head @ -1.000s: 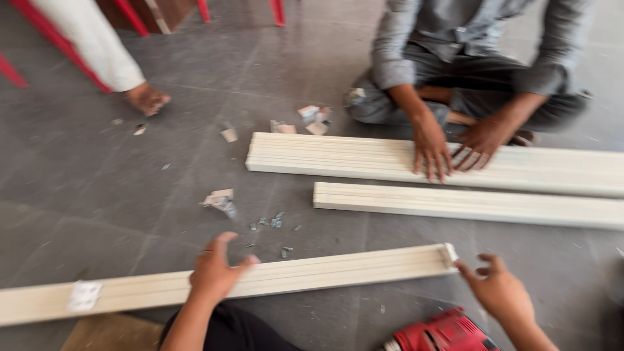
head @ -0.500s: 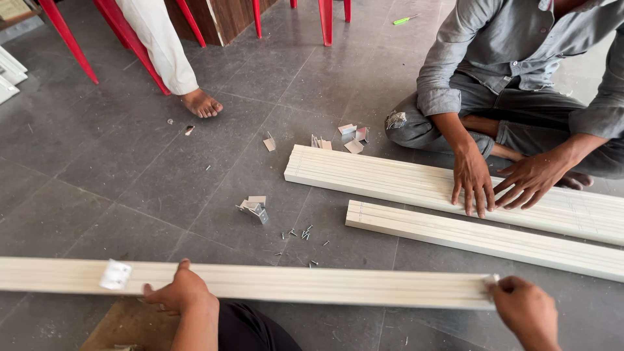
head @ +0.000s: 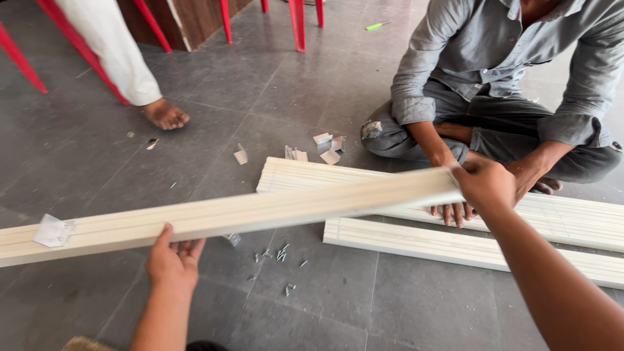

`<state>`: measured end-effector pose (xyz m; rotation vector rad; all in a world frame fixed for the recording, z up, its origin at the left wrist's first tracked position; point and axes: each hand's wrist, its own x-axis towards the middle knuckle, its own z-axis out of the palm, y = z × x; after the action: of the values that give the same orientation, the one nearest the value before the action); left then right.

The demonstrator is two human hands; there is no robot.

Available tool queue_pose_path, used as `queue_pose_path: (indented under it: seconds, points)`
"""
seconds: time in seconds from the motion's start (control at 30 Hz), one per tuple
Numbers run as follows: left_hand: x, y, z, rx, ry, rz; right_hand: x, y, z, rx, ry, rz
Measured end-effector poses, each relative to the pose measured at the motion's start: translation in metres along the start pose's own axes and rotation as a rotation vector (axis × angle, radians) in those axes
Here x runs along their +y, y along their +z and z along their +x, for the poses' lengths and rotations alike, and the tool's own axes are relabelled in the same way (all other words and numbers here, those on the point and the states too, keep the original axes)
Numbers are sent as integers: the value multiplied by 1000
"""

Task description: The person uses a red power drill to attach metal brackets to long white wooden planks. They position the brackets, insert screws, and drive them in to secure the pieces together.

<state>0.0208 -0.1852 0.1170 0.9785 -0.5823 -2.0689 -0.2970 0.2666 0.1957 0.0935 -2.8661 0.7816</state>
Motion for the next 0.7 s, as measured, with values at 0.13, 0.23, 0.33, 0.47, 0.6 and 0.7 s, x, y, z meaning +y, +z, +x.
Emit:
queue_pose_path:
  seconds: [0.13, 0.23, 0.33, 0.47, 0.6, 0.7]
  points:
    - [-6, 44, 40, 33, 2, 23, -28, 31, 39, 31, -63, 122]
    - [-14, 64, 61, 29, -4, 20, -42, 51, 53, 34, -86, 69]
    - [-21, 70, 78, 9, -16, 57, -36, 77, 41, 48, -215, 104]
    - [-27, 71, 99, 24, -99, 138, -6, 103, -13, -44, -378, 30]
    - [-29, 69, 105, 212, -144, 506, 23, 113, -57, -353, -351, -171]
    - [-30, 64, 103, 227, -161, 689, 35, 118, -74, -560, -298, -418]
